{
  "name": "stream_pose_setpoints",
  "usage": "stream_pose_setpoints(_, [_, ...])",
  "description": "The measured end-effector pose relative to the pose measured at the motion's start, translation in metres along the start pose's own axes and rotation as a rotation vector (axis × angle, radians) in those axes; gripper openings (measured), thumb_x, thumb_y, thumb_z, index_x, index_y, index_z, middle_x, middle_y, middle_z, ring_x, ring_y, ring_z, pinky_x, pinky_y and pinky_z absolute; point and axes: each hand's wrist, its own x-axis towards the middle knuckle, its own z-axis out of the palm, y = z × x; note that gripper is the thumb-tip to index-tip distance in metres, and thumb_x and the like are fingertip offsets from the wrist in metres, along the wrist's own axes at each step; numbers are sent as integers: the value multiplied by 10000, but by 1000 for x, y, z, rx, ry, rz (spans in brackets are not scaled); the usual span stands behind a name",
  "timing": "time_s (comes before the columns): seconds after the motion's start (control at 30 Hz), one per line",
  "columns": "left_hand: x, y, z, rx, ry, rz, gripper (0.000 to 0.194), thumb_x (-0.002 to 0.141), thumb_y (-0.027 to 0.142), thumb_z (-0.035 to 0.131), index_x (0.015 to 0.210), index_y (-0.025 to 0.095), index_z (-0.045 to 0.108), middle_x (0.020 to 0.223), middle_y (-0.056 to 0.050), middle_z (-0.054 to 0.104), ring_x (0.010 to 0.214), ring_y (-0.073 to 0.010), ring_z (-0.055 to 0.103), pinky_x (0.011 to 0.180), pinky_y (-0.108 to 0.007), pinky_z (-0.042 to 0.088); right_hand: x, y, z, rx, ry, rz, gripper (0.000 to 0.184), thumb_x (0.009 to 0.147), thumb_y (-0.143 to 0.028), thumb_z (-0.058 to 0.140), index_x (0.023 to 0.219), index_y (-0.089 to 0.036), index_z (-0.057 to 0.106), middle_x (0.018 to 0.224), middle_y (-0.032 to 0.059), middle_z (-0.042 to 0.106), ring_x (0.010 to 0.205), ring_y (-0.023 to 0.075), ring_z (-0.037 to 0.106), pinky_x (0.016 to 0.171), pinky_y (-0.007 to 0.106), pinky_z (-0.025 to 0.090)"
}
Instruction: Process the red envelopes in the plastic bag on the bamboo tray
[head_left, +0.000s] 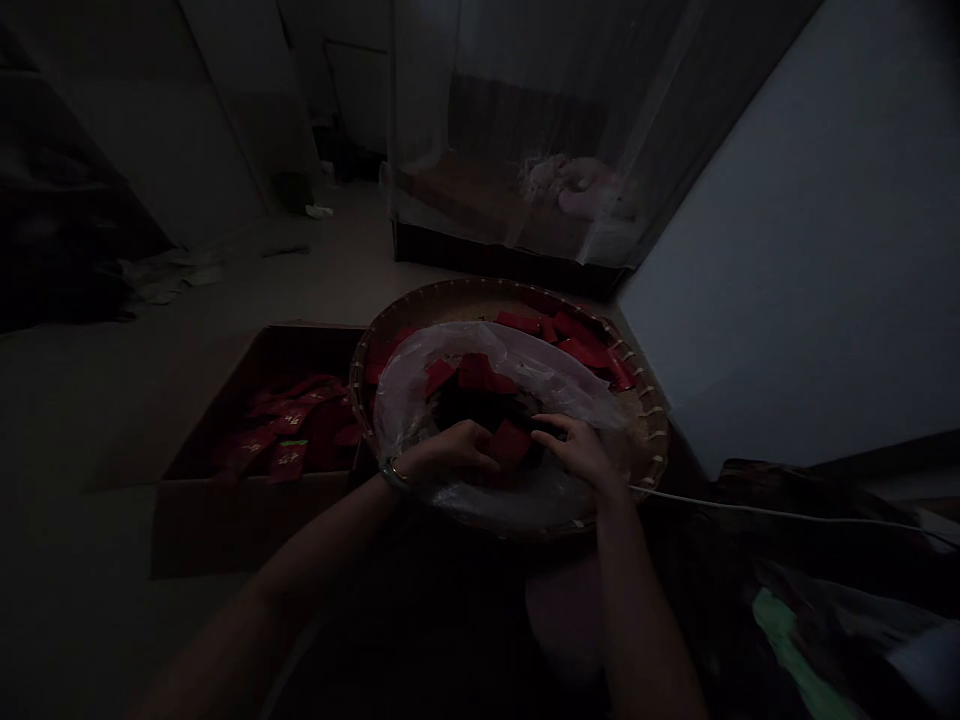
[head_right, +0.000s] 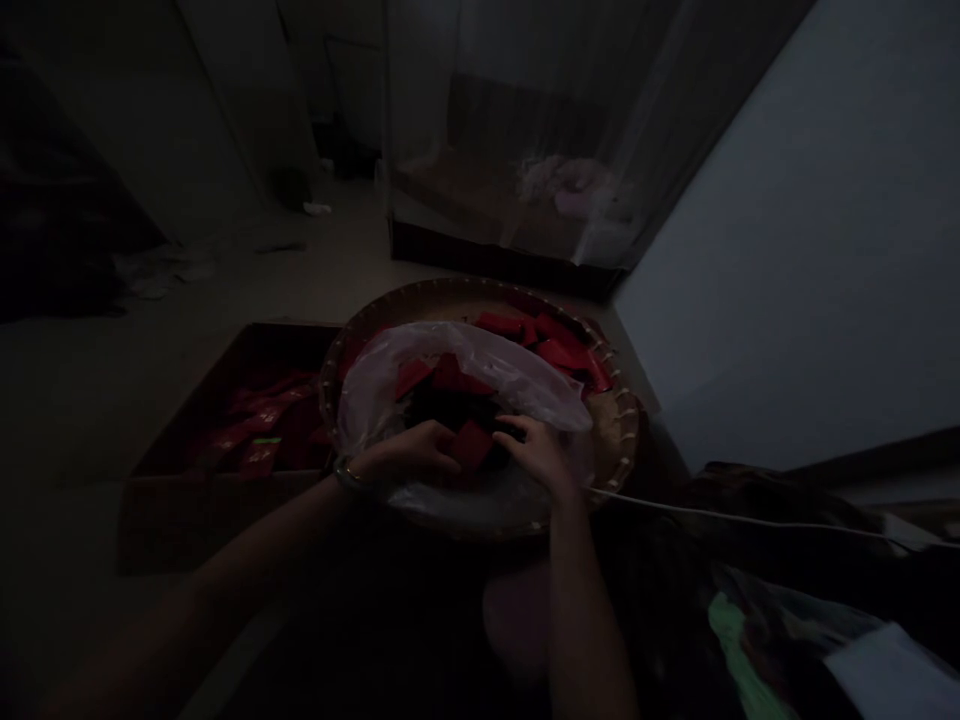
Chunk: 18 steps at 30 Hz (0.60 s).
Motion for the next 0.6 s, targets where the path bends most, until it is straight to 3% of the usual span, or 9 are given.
stream_pose_setpoints(0.37, [1,-4,-1,1,-15,-8,328,634,309,737,885,112,661,647,-19,641,502,-102,566,462,-179,416,-1,1,-1,-27,-5,10,381,732,-385,606,1035,-165,678,988,81,697,785,208,623,669,317,479])
stream_pose_setpoints(0.6, [3,-6,-1,17,-8,-16,316,627,301,736,873,118,661,644,-13,643,495,-102,566,457,-180,413,1,6,1,-13,-3,-5,343,732,-355,618,1025,-185,676,1017,70,696,865,218,627,768,342,474])
